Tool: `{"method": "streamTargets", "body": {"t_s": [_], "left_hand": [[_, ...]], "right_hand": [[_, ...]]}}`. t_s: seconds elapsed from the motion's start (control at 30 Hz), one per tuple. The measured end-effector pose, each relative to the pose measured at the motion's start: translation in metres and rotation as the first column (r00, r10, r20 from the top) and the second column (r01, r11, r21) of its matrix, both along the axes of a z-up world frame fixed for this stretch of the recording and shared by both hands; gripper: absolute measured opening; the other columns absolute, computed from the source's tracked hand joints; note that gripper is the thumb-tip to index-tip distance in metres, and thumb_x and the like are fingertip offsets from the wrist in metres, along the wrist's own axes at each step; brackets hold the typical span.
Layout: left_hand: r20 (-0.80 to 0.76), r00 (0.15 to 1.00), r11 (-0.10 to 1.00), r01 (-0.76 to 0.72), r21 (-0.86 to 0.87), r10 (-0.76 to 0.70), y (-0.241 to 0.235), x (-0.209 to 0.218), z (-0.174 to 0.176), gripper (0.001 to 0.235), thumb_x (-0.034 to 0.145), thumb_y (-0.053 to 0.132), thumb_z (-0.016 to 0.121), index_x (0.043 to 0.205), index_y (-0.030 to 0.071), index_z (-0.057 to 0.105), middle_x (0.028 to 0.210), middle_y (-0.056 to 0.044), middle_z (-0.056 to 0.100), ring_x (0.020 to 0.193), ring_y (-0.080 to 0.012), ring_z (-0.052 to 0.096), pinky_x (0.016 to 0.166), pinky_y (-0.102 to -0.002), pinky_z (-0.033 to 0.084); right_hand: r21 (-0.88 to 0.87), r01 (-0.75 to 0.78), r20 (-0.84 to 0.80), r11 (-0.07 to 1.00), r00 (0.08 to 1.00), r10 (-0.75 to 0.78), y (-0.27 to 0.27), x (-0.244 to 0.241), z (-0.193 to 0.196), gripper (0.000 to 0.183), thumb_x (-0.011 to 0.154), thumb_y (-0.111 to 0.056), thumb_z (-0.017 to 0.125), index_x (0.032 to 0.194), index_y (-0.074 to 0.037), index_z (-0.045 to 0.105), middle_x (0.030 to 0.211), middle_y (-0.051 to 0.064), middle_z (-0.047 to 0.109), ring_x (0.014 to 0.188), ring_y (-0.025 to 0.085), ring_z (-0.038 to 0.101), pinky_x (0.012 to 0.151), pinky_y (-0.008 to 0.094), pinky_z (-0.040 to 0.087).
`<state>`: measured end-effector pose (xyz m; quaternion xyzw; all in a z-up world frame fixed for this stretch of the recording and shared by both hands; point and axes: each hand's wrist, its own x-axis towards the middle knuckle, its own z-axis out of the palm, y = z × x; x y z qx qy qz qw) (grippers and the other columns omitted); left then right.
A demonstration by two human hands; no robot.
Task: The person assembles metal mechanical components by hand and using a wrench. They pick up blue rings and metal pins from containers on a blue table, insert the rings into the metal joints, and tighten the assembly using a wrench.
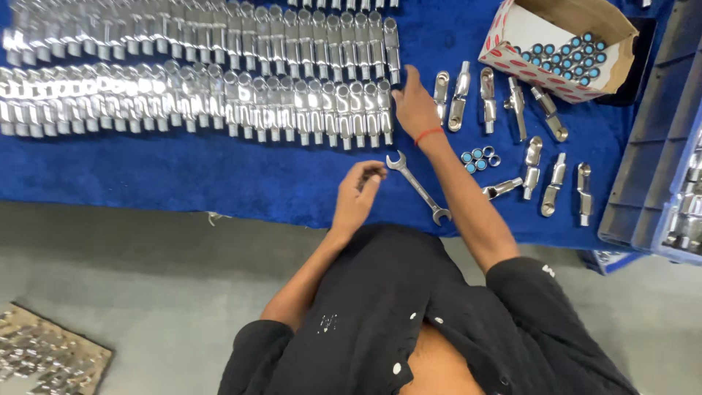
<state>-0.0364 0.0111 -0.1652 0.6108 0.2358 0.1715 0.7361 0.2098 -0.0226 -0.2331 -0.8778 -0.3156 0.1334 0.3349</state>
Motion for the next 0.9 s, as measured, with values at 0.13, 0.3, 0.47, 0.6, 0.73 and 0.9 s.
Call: {"method": "streamTargets", "body": {"t_s": [0.13,0.3,0.47,0.6,0.73,0.9], "left_hand": [[-0.028,0.987,0.982,0.161,0.097,-0.159,-0.011,0.0,0.027,0.023,0.101,0.005,0.057,0.122,0.0,0.065,0.109,-0.009,0.072,0.102,-0.0144,0.069,0.091,-0.029,0.055],[-0.093,0.982,0.976,0.178,0.124,-0.167,-0.024,-0.021,0.021,0.025,0.101,0.005,0.057,0.123,0.0,0.065,0.11,-0.009,0.073,0.102,-0.0149,0.07,0.092,-0.029,0.055],[-0.123,0.981,0.988,0.142,-0.06,-0.148,-0.046,-0.024,-0.018,0.027,0.101,0.008,0.056,0.126,-0.002,0.063,0.114,-0.011,0.071,0.104,-0.0182,0.069,0.095,-0.031,0.055],[-0.067,0.946,0.928,0.295,-0.228,-0.317,-0.067,0.001,-0.025,0.034,0.106,0.017,0.054,0.133,-0.003,0.058,0.119,-0.013,0.069,0.107,-0.021,0.068,0.094,-0.035,0.054],[-0.046,0.982,0.88,0.144,-0.454,-0.184,-0.079,0.028,-0.009,0.048,0.105,0.033,0.046,0.144,0.005,0.043,0.124,-0.009,0.064,0.111,-0.0205,0.068,0.092,-0.038,0.058],[0.113,0.991,0.854,-0.004,-0.52,0.073,-0.098,0.02,0.006,0.056,0.105,0.04,0.047,0.149,0.006,0.038,0.125,-0.008,0.064,0.112,-0.0188,0.069,0.092,-0.037,0.062]], "right_hand": [[0.085,-0.092,0.14,0.992,0.987,0.08,0.015,0.018,-0.01,0.049,0.098,-0.014,0.065,0.139,0.001,0.044,0.128,0.03,0.063,0.107,0.051,0.061,0.085,0.054,0.049],[0.12,0.001,0.256,0.993,0.966,-0.032,-0.062,0.001,0.004,0.055,0.094,-0.017,0.074,0.141,-0.002,0.05,0.119,0.02,0.066,0.108,0.042,0.064,0.095,0.049,0.052],[-0.157,0.119,0.336,0.98,0.94,-0.06,-0.078,0.002,-0.017,0.058,0.089,-0.024,0.08,0.136,-0.002,0.055,0.122,0.025,0.06,0.111,0.043,0.059,0.089,0.05,0.052],[-0.03,0.112,0.194,0.993,0.975,-0.104,-0.077,0.012,-0.025,0.064,0.084,-0.022,0.077,0.141,-0.003,0.055,0.124,0.022,0.063,0.11,0.038,0.065,0.091,0.042,0.055],[0.294,0.022,-0.305,0.956,0.95,0.072,-0.124,-0.012,0.037,0.062,0.09,-0.032,0.076,0.142,-0.006,0.055,0.113,0.015,0.067,0.097,0.029,0.067,0.087,0.036,0.055],[0.39,-0.418,-0.125,0.82,0.859,0.497,-0.192,-0.079,0.117,0.042,0.092,-0.027,0.078,0.126,-0.006,0.066,0.11,0.012,0.069,0.093,0.023,0.067,0.083,0.034,0.055]]}}
